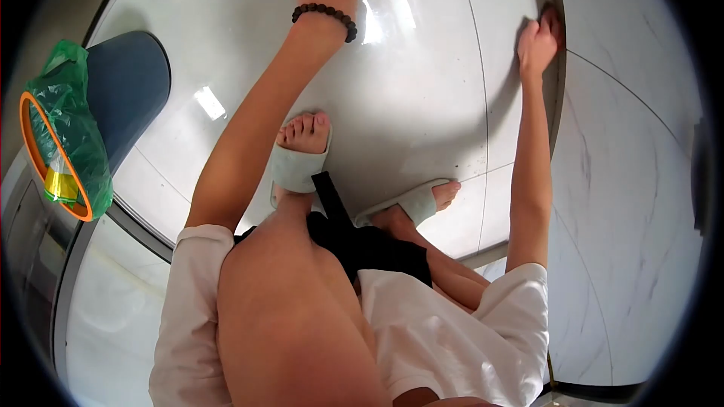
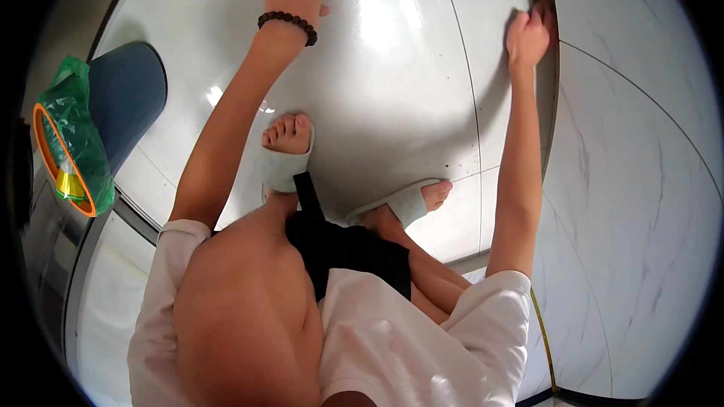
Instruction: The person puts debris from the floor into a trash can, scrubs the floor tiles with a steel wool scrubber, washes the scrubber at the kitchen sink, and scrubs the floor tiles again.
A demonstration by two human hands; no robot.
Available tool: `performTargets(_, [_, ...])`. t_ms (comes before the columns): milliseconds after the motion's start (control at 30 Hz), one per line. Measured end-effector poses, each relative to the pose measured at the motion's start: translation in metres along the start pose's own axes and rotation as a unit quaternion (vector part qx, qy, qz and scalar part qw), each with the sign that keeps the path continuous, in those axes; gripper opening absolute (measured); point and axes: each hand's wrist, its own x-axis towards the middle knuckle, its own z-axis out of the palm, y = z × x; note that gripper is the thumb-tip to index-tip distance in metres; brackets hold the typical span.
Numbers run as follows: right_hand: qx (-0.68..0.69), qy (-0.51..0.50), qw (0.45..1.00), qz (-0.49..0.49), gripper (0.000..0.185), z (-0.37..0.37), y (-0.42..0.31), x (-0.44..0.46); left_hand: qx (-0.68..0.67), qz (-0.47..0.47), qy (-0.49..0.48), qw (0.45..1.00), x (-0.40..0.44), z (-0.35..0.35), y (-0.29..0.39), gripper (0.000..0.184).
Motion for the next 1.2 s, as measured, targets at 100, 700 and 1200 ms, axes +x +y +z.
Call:
performTargets(100, [0.050,0.036,0.992,-0.108,0.048,0.005,-0.064,0.014,-0.003,-0.007,-0.021,1.000,0.003,-0.003,0.002,0.091])
performTargets(700, [0.063,-0.105,0.992,0.022,0.050,-0.023,-0.015,0.001,0.013,-0.055,0.139,0.989,0.028,0.064,0.015,0.084])
performTargets(1200, [0.025,-0.037,0.983,-0.177,0.055,-0.015,-0.061,0.004,-0.005,0.033,0.136,0.990,0.005,0.028,-0.002,0.097])
